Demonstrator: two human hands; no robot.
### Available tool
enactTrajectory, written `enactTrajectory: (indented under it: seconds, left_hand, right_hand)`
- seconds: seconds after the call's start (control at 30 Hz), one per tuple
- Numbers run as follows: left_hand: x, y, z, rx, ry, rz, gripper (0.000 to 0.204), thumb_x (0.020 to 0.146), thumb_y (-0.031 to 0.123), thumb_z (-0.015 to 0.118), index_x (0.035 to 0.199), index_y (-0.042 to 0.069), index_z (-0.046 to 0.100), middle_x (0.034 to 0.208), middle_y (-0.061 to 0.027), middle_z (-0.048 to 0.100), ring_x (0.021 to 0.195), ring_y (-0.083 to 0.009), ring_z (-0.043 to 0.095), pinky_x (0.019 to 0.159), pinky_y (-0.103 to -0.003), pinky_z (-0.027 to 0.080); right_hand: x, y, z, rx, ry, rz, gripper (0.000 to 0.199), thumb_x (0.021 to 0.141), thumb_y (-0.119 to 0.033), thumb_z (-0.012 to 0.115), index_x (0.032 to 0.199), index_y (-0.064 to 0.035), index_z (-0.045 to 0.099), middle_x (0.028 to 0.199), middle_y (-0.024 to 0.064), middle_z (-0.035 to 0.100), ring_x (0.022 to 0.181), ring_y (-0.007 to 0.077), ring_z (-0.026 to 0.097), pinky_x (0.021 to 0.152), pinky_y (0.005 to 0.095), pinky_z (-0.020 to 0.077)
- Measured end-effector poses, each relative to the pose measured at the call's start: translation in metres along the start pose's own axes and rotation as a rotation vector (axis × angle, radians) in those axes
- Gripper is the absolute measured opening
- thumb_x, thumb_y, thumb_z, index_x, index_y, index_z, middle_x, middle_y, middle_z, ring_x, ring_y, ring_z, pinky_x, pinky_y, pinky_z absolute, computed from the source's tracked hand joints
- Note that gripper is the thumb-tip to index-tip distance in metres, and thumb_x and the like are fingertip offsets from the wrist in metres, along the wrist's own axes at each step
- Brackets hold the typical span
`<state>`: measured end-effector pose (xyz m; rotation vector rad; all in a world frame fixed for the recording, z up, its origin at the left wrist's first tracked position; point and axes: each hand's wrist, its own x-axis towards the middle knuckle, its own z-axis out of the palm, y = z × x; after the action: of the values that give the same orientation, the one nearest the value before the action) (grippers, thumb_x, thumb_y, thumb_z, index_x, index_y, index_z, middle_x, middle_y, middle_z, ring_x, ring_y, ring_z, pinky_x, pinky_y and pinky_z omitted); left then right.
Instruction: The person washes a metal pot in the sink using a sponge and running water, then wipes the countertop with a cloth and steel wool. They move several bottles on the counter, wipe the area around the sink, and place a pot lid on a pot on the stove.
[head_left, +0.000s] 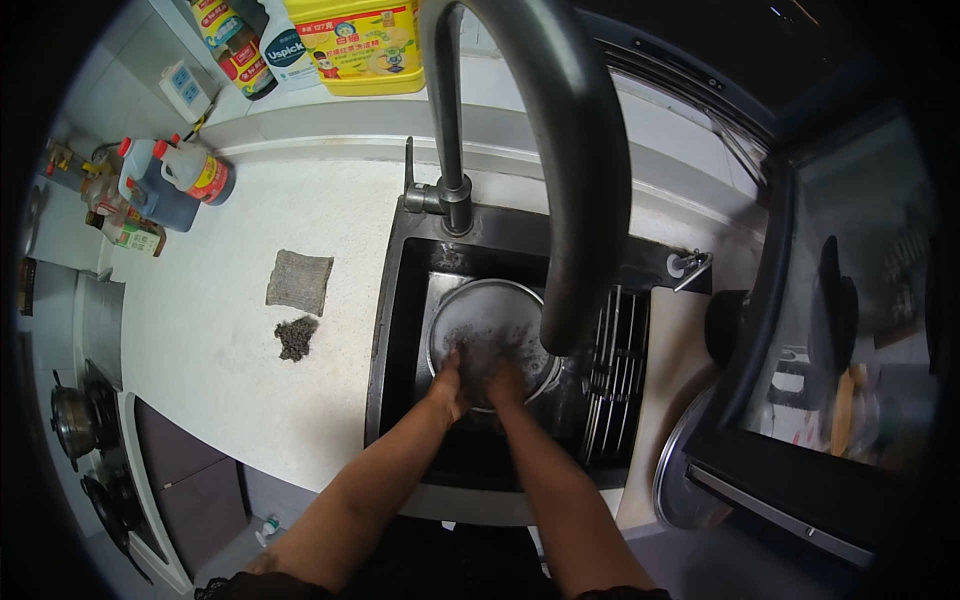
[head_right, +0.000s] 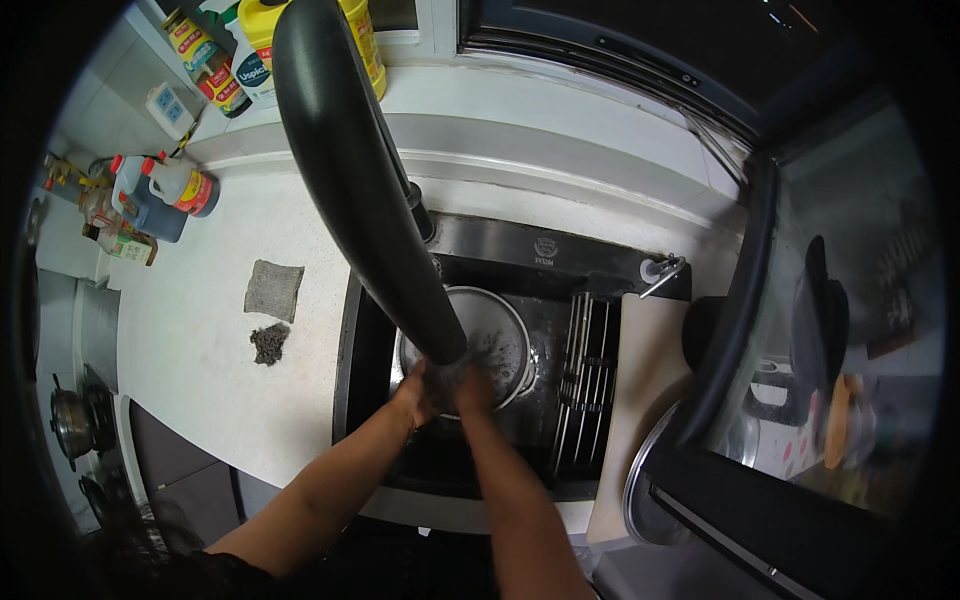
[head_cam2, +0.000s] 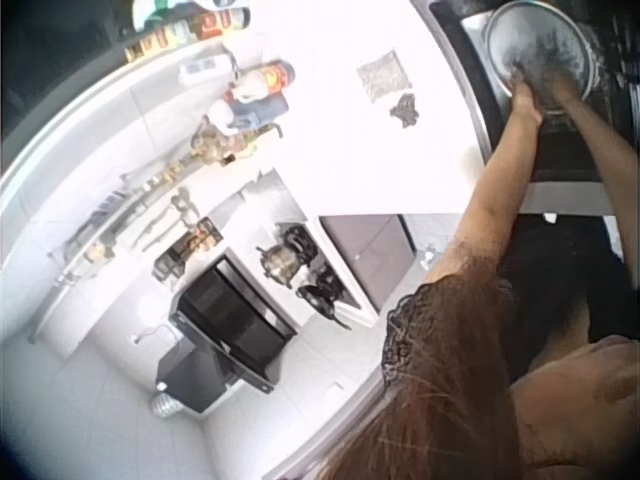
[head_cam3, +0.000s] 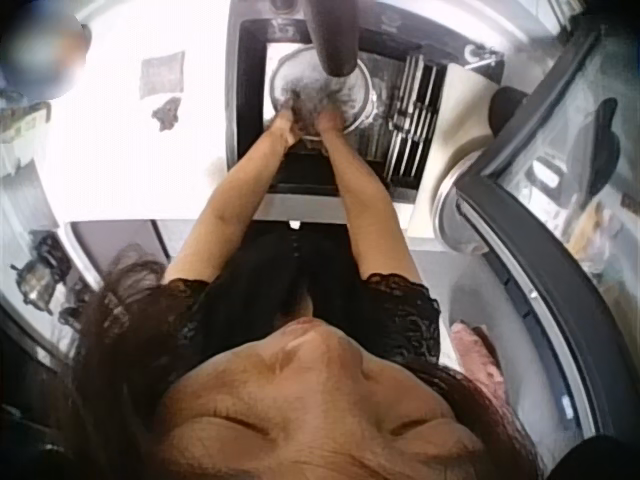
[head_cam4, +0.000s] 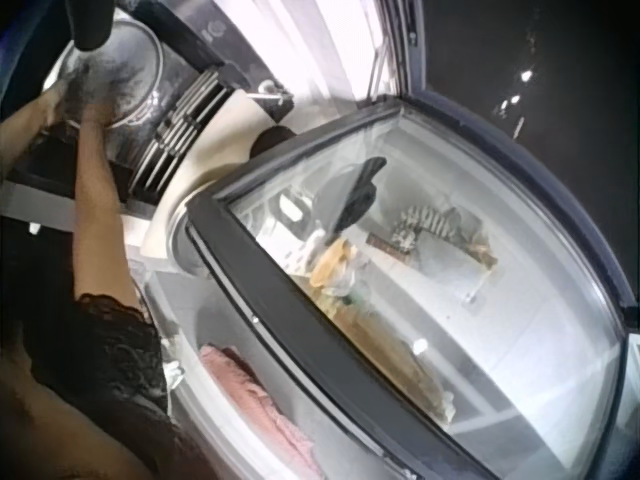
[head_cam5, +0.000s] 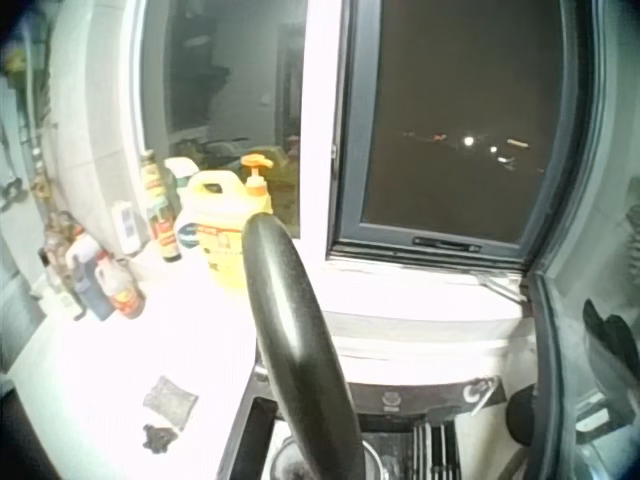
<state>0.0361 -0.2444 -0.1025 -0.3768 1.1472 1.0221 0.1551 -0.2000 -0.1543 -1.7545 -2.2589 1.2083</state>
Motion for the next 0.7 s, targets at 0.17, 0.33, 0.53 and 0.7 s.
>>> enactTrajectory:
  seconds: [0.17,0.33,0.53,0.7]
  left_hand:
    - [-0.005,0.01,-0.006,-0.103,-0.195,-0.169,0.049,0.097,0.047,0.042,0.13,0.012,0.051,0.123,-0.0145,0.058,0.106,-0.0282,0.06,0.092,-0.047,0.05]
    - [-0.054,0.013,0.023,-0.139,-0.128,-0.089,0.034,0.097,0.021,0.039,0.119,0.001,0.056,0.119,-0.0145,0.06,0.104,-0.0301,0.062,0.087,-0.043,0.053]
    - [-0.119,0.023,0.061,-0.256,-0.346,-0.189,0.041,0.094,0.028,0.044,0.127,0.004,0.052,0.125,-0.0133,0.057,0.113,-0.0261,0.058,0.097,-0.042,0.048]
    - [-0.134,0.031,0.06,0.186,-0.322,-0.021,0.061,0.088,0.042,0.062,0.134,0.005,0.047,0.13,-0.0137,0.054,0.118,-0.0253,0.054,0.096,-0.04,0.046]
  right_hand:
    - [-0.07,-0.092,-0.112,0.158,-0.238,-0.37,0.037,0.068,-0.023,0.075,0.095,-0.0044,0.059,0.098,0.016,0.062,0.097,0.0318,0.061,0.08,0.0392,0.0503]
    - [-0.082,-0.074,-0.129,0.736,0.179,-0.106,0.057,0.081,-0.026,0.071,0.126,-0.006,0.043,0.115,0.0128,0.056,0.105,0.023,0.056,0.089,0.0367,0.0474]
    - [-0.074,-0.074,-0.095,1.956,-0.007,0.245,0.054,0.093,-0.044,0.054,0.128,-0.0041,0.046,0.123,0.012,0.054,0.112,0.027,0.054,0.099,0.0375,0.0424]
    - [-0.082,-0.101,-0.126,1.948,-0.215,0.192,0.042,0.092,-0.044,0.054,0.104,-0.0041,0.059,0.096,0.0104,0.062,0.094,0.0227,0.06,0.088,0.0364,0.0476]
